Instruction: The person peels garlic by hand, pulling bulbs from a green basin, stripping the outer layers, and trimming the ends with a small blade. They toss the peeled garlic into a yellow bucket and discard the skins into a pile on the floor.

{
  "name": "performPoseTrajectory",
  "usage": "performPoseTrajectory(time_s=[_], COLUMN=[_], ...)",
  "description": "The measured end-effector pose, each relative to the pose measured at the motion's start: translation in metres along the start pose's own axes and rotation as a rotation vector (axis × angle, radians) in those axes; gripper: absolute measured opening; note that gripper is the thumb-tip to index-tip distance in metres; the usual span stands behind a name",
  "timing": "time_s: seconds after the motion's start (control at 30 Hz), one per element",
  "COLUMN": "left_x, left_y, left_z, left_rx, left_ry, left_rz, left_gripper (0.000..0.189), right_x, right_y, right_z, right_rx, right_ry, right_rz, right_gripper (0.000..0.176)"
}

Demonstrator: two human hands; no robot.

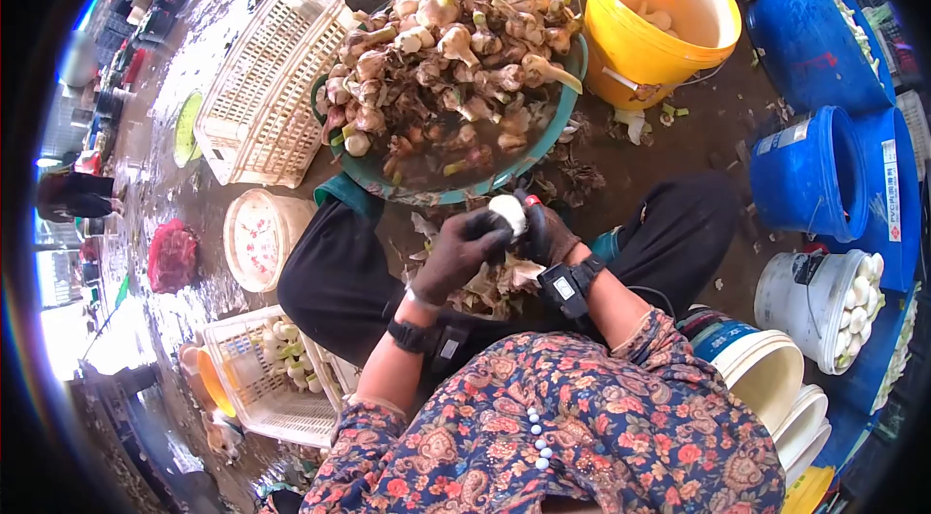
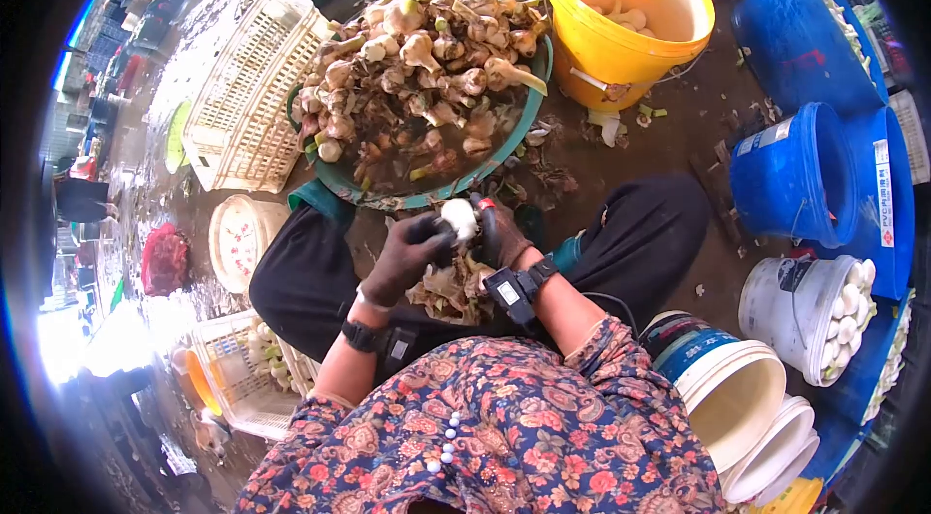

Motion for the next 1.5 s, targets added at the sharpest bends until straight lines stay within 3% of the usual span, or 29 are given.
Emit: performPoseTrajectory(time_s=[0.03,0.07,0.13,0.17,0.2,0.23,0.27,0.3,0.33,0.4,0.43,0.47,0.5,0.6,0.67,0.73,0.8,0.87,0.9,0.93,0.97,1.0,1.07,1.13,1.17,1.27,1.33,1.37,1.5], left_x=[-0.008,-0.013,-0.022,-0.027,-0.024,-0.014,-0.006,0.002,0.011,0.017,0.016,0.015,0.014,0.052,0.069,0.074,0.07,0.022,0.012,0.004,0.001,-0.001,-0.008,-0.017,-0.017,-0.001,-0.002,-0.002,-0.002], left_y=[0.001,0.0,-0.005,-0.015,-0.021,-0.032,-0.043,-0.052,-0.063,-0.077,-0.074,-0.069,-0.067,-0.076,-0.083,-0.094,-0.104,-0.082,-0.076,-0.075,-0.067,-0.059,-0.052,-0.038,-0.032,-0.023,-0.022,-0.023,-0.025], left_z=[0.009,0.017,0.032,0.032,0.024,0.011,-0.004,-0.021,-0.04,-0.077,-0.094,-0.112,-0.128,-0.177,-0.189,-0.184,-0.162,-0.116,-0.102,-0.088,-0.078,-0.069,-0.052,-0.039,-0.035,-0.031,-0.027,-0.025,-0.02], left_rx=[0.015,0.022,0.127,0.268,0.26,0.143,0.022,0.019,-0.124,-0.415,-0.413,-0.402,-0.391,-0.438,-0.459,-0.478,-0.164,-0.038,0.045,0.12,0.138,0.156,0.131,0.028,-0.024,-0.154,-0.169,-0.169,-0.164], left_ry=[0.032,0.026,0.108,-0.099,-0.096,-0.122,-0.145,-0.143,-0.13,-0.099,-0.1,-0.212,-0.32,-0.253,-0.203,-0.165,-0.19,-0.085,0.046,-0.066,0.05,0.168,0.135,0.06,0.099,0.241,0.219,0.191,0.26], left_rz=[0.05,0.048,0.107,0.007,0.009,-0.33,-0.67,-0.673,-0.821,-1.105,-1.099,-1.187,-1.276,-1.263,-1.244,-1.232,-0.368,-0.136,-0.174,-0.28,-0.362,-0.445,-0.596,-0.671,-0.816,-0.852,-0.842,-0.84,-0.848], left_gripper=[0.012,0.012,0.019,0.023,0.023,0.026,0.028,0.028,0.038,0.059,0.059,0.062,0.066,0.079,0.07,0.062,0.051,0.043,0.042,0.046,0.048,0.049,0.058,0.057,0.047,0.044,0.039,0.038,0.037], right_x=[-0.014,-0.034,-0.03,-0.025,-0.008,0.005,0.011,0.012,0.016,0.101,0.14,0.166,0.176,0.18,0.124,0.078,0.026,0.007,0.006,0.004,-0.003,0.005,0.038,0.048,0.051,0.053,0.057,0.056,0.044], right_y=[0.01,-0.014,-0.019,-0.016,-0.014,-0.014,-0.017,-0.022,-0.027,-0.052,-0.064,-0.074,-0.079,-0.085,-0.077,-0.061,-0.052,-0.038,-0.03,-0.021,-0.011,-0.007,0.0,0.0,0.0,0.003,0.004,0.0,0.006], right_z=[-0.008,0.002,0.001,0.0,-0.001,-0.003,-0.012,-0.025,-0.037,-0.055,-0.061,-0.066,-0.068,-0.069,-0.057,-0.042,-0.042,-0.039,-0.041,-0.042,-0.043,-0.04,-0.036,-0.03,-0.028,-0.024,-0.02,-0.017,-0.014], right_rx=[0.097,0.219,0.092,0.102,-0.004,-0.108,-0.104,-0.037,0.034,-0.393,-0.333,-0.27,-0.27,-0.19,-0.221,-0.252,-0.278,-0.292,-0.274,-0.256,-0.28,-0.274,-0.207,-0.2,-0.14,-0.046,-0.012,0.014,-0.046], right_ry=[-0.069,0.515,0.517,0.521,0.326,0.127,0.122,0.272,0.422,0.4,0.263,0.122,0.116,-0.023,0.32,0.449,0.557,0.663,0.649,0.634,0.435,0.436,0.292,0.282,0.292,0.164,0.169,0.268,0.111], right_rz=[-0.298,-0.684,-0.698,-0.694,-0.494,-0.295,-0.296,-0.694,-1.092,-1.23,-1.226,-1.215,-1.208,-0.986,-0.728,-0.569,-0.436,-0.303,-0.271,-0.237,-0.217,-0.217,-0.148,-0.156,-0.055,0.195,0.297,0.375,0.319], right_gripper=[0.037,0.036,0.037,0.037,0.038,0.04,0.04,0.042,0.045,0.056,0.059,0.062,0.062,0.062,0.061,0.06,0.058,0.056,0.054,0.053,0.046,0.046,0.04,0.033,0.03,0.023,0.023,0.024,0.025])
Point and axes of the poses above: each hand's wrist, its own z-axis away from the middle knuckle, its own y-axis out of the palm, x = y × z, the point moved 2 cm from there along -z, towards the middle knuckle, and after that the axes turned 1 degree about -y, right-handed, at the moved point
